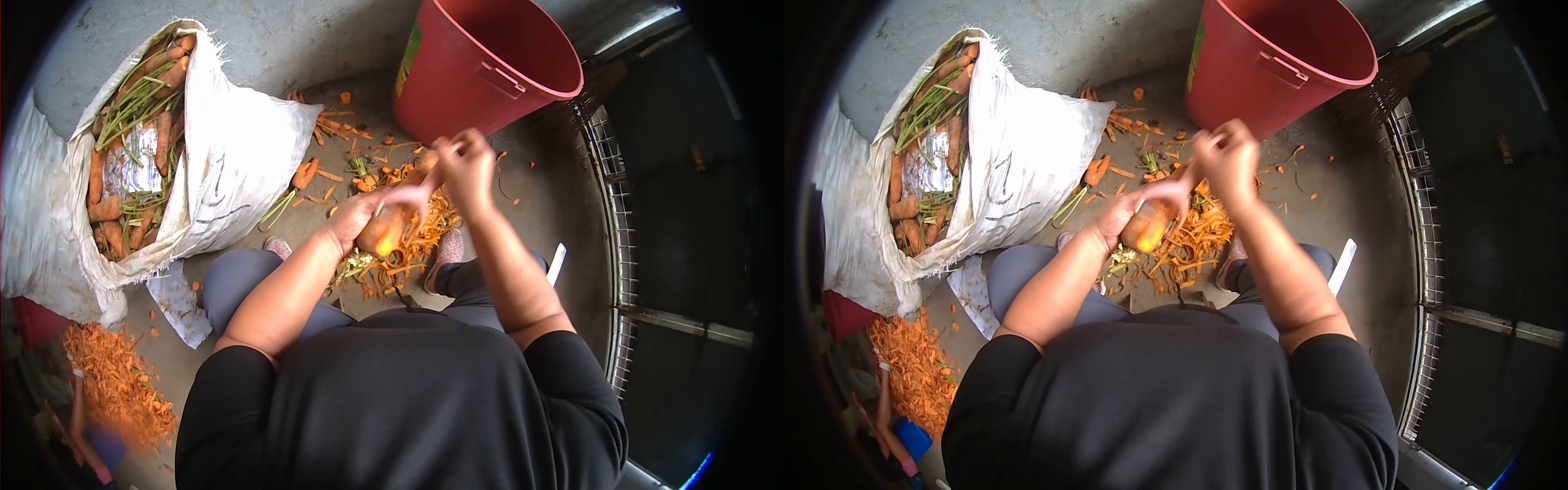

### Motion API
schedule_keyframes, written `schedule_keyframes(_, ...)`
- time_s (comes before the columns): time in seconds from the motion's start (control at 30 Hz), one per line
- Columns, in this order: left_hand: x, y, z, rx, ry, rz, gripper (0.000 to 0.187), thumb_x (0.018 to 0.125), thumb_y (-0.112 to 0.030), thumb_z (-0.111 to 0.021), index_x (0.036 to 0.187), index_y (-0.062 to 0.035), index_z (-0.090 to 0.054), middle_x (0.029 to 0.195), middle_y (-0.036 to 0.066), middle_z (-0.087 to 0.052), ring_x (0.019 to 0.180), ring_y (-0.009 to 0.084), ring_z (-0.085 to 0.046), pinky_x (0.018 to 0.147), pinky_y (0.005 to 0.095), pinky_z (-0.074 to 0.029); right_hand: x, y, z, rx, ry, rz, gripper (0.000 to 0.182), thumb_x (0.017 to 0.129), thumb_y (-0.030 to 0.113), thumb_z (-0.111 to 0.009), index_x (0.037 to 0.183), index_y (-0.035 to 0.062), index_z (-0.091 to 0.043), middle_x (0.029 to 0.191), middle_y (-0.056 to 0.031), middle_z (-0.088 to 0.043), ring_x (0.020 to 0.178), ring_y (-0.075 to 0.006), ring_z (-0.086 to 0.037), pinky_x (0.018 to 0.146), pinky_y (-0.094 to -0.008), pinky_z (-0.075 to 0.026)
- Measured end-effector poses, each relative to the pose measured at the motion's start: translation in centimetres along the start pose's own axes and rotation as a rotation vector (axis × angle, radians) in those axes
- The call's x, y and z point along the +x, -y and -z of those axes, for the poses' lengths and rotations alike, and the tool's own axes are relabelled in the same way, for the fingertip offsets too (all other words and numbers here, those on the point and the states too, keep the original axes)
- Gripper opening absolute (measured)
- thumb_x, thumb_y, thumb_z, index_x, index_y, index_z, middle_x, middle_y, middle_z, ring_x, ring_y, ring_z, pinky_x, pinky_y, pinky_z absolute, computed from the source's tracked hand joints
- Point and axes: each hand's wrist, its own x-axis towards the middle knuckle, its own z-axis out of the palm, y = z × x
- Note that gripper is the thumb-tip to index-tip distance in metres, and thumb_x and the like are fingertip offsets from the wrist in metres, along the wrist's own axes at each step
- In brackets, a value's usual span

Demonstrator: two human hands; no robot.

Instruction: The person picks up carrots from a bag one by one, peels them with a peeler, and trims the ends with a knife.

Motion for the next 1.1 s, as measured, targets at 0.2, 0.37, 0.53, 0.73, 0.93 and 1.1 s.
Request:
schedule_keyframes(0.2, -0.9, -0.9, -0.9, -0.143, -0.016, 0.051, 0.041, 0.087, -0.032, -0.046, 0.114, -0.0015, -0.046, 0.088, 0.011, -0.058, 0.071, 0.0173, -0.060, 0.060, 0.0309, -0.051, 10.4, -8.8, 7.6, -0.327, -0.502, -0.270, 0.021, 0.068, 0.015, -0.066, 0.072, -0.0019, -0.054, 0.062, -0.0080, -0.059, 0.056, -0.0125, -0.054, 0.054, -0.0284, -0.046)
schedule_keyframes(0.37, 0.8, -0.1, 0.9, -0.216, 0.090, 0.115, 0.042, 0.088, -0.034, -0.043, 0.115, -0.0006, -0.044, 0.095, 0.011, -0.057, 0.081, 0.0170, -0.058, 0.071, 0.0315, -0.049, 0.4, 1.2, 2.8, 0.222, -0.021, -0.022, 0.019, 0.072, 0.011, -0.064, 0.067, 0.0013, -0.048, 0.058, 0.0009, -0.050, 0.054, -0.0060, -0.045, 0.048, -0.0206, -0.038)
schedule_keyframes(0.53, 1.3, 1.2, 1.3, -0.281, 0.137, 0.134, 0.038, 0.089, -0.030, -0.042, 0.114, -0.0010, -0.045, 0.103, 0.011, -0.056, 0.090, 0.0159, -0.057, 0.076, 0.0317, -0.048, -1.0, 1.4, 0.1, 0.010, 0.055, -0.033, 0.020, 0.070, 0.014, -0.065, 0.065, 0.0024, -0.050, 0.057, -0.0018, -0.052, 0.053, -0.0073, -0.047, 0.046, -0.0238, -0.039)
schedule_keyframes(0.73, -0.8, -0.4, -1.1, -0.119, 0.032, 0.039, 0.045, 0.086, -0.035, -0.048, 0.117, -0.0031, -0.044, 0.099, 0.010, -0.058, 0.077, 0.0167, -0.059, 0.066, 0.0316, -0.051, 10.5, -8.4, 7.0, -0.398, -0.477, -0.193, 0.020, 0.069, 0.014, -0.066, 0.069, -0.0004, -0.053, 0.060, -0.0067, -0.057, 0.054, -0.0129, -0.054, 0.048, -0.0284, -0.044)
schedule_keyframes(0.93, 1.3, 0.8, 1.1, -0.252, 0.091, 0.158, 0.040, 0.090, -0.033, -0.038, 0.115, -0.0025, -0.045, 0.100, 0.010, -0.057, 0.083, 0.0166, -0.059, 0.069, 0.0323, -0.051, -1.2, 1.5, 2.4, 0.135, 0.049, 0.020, 0.021, 0.072, 0.013, -0.065, 0.065, 0.0025, -0.048, 0.057, 0.0008, -0.048, 0.051, -0.0059, -0.042, 0.045, -0.0219, -0.036)
schedule_keyframes(1.1, 0.4, 0.5, -0.7, -0.219, 0.077, 0.127, 0.037, 0.091, -0.029, -0.038, 0.116, -0.0022, -0.044, 0.101, 0.010, -0.057, 0.084, 0.0173, -0.059, 0.072, 0.0338, -0.051, -1.7, 1.5, 0.3, -0.077, 0.154, -0.013, 0.021, 0.069, 0.015, -0.066, 0.070, -0.0013, -0.053, 0.060, -0.0067, -0.057, 0.057, -0.0109, -0.054, 0.052, -0.0257, -0.044)
